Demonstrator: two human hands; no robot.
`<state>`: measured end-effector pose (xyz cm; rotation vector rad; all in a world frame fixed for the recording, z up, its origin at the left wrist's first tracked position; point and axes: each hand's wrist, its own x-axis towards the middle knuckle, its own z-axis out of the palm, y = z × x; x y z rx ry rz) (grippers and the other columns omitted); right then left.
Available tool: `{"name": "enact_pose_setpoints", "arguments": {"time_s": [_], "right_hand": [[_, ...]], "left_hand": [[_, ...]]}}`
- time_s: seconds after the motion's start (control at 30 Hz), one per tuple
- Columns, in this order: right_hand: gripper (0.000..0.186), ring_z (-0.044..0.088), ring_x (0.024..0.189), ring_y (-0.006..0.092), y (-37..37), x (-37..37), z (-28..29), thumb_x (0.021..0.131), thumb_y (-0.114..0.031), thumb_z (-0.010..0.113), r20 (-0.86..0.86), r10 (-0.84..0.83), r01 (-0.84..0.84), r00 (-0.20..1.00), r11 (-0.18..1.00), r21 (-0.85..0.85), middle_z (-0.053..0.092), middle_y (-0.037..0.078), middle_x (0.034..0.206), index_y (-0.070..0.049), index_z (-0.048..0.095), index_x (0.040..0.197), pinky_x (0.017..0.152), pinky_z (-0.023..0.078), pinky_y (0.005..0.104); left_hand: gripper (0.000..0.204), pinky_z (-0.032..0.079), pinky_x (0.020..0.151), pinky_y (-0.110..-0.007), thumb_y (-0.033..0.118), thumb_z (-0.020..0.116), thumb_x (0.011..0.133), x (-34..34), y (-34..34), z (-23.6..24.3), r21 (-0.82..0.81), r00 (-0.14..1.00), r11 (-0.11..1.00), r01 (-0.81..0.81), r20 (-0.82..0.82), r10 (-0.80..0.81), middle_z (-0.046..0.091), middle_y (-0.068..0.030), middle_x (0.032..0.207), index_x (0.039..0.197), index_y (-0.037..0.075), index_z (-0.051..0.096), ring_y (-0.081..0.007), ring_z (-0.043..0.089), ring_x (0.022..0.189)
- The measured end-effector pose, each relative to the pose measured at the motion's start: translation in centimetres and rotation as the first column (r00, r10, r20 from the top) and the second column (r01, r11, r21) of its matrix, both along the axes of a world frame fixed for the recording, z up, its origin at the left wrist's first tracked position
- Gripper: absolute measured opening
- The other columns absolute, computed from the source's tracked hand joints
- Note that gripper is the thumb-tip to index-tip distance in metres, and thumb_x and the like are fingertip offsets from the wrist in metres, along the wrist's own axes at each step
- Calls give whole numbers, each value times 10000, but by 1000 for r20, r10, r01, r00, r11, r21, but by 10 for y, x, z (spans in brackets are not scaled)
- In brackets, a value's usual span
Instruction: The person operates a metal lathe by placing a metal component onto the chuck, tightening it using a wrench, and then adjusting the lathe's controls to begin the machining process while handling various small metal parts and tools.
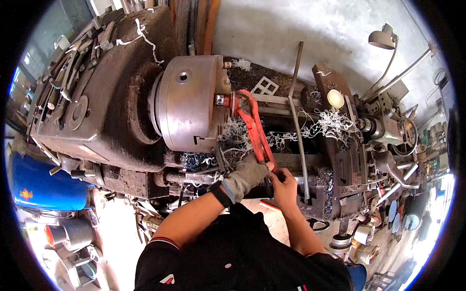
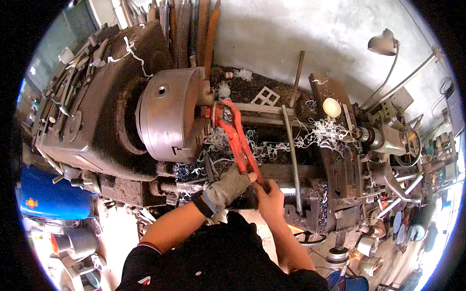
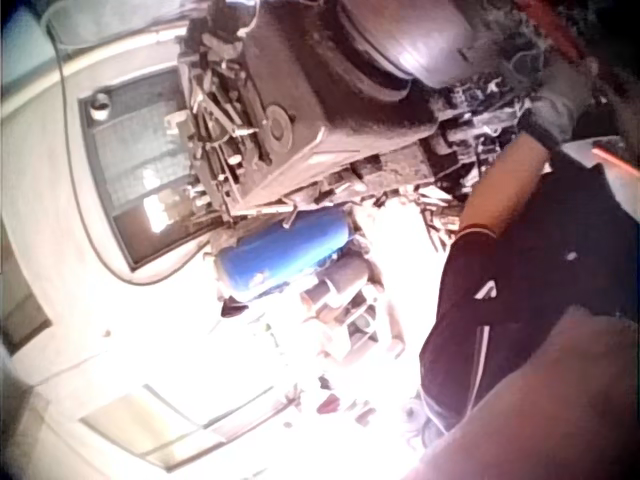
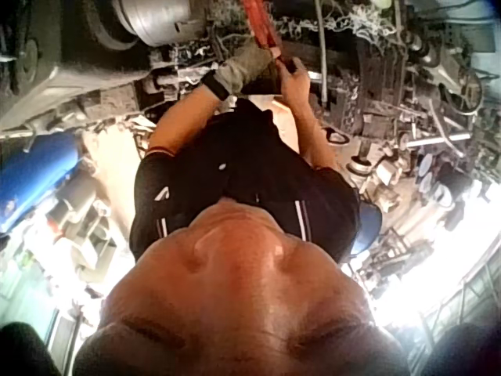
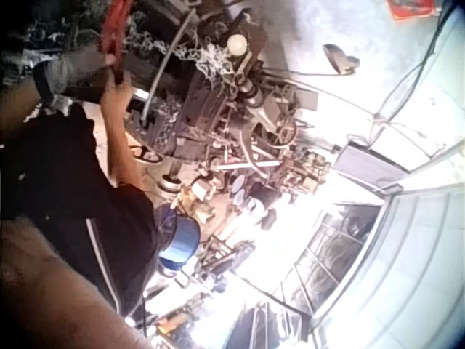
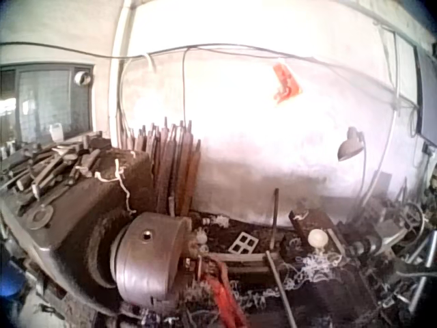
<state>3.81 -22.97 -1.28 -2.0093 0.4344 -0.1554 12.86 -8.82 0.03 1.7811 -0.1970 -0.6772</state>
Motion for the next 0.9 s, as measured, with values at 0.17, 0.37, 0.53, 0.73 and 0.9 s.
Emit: {"name": "enact_pose_setpoints", "arguments": {"time_s": [0.17, 0.37, 0.53, 0.73, 0.9], "right_hand": [[213, 609, 666, 107, -1, -34, 36, 910, -164, 730, 98, -122, 126, 988, 991, -43, 662, 151, 708, 28, 675, 983, 620, 510, 313], [293, 681, 759, 388, -17, 0, -20, 903, -229, 718, 60, -199, 207, 978, 958, -200, 688, 259, 827, 55, 673, 964, 697, 512, 433], [316, 675, 832, 455, -23, 45, -30, 917, -254, 702, 119, -239, 264, 964, 915, -305, 695, 273, 856, 56, 694, 980, 744, 510, 467], [304, 682, 825, 450, -54, 54, -72, 913, -258, 698, 28, -214, 201, 976, 853, -482, 702, 261, 862, 30, 705, 1010, 732, 526, 460], [206, 638, 897, 436, -46, 51, -65, 919, -216, 656, 81, -138, 148, 987, 596, -789, 651, 200, 948, -26, 673, 997, 770, 508, 535]], "left_hand": [[430, 512, 800, -368, 329, 638, 956, -55, -20, -12, -253, 977, 962, -100, 158, 143, 657, -112, 955, 1264, 38, 567, -208, 624, 889], [485, 510, 789, -451, 418, 649, 948, -2, -37, -39, 10, 994, 999, -44, 105, 42, 681, -195, 936, 1187, 2, 581, -393, 655, 884], [435, 527, 790, -475, 371, 650, 941, 10, -34, -30, 241, 924, 966, -91, 383, -9, 684, -256, 957, 1132, -16, 595, -435, 666, 921], [329, 556, 779, -492, 281, 648, 933, -73, 24, -26, 214, 764, 974, -69, 639, -86, 690, -208, 1013, 1133, 21, 626, -396, 683, 902], [265, 505, 799, -481, 201, 609, 871, -84, 108, -47, 539, 625, 710, -453, 760, -178, 627, -122, 1027, 1102, 79, 652, -328, 614, 958]]}}
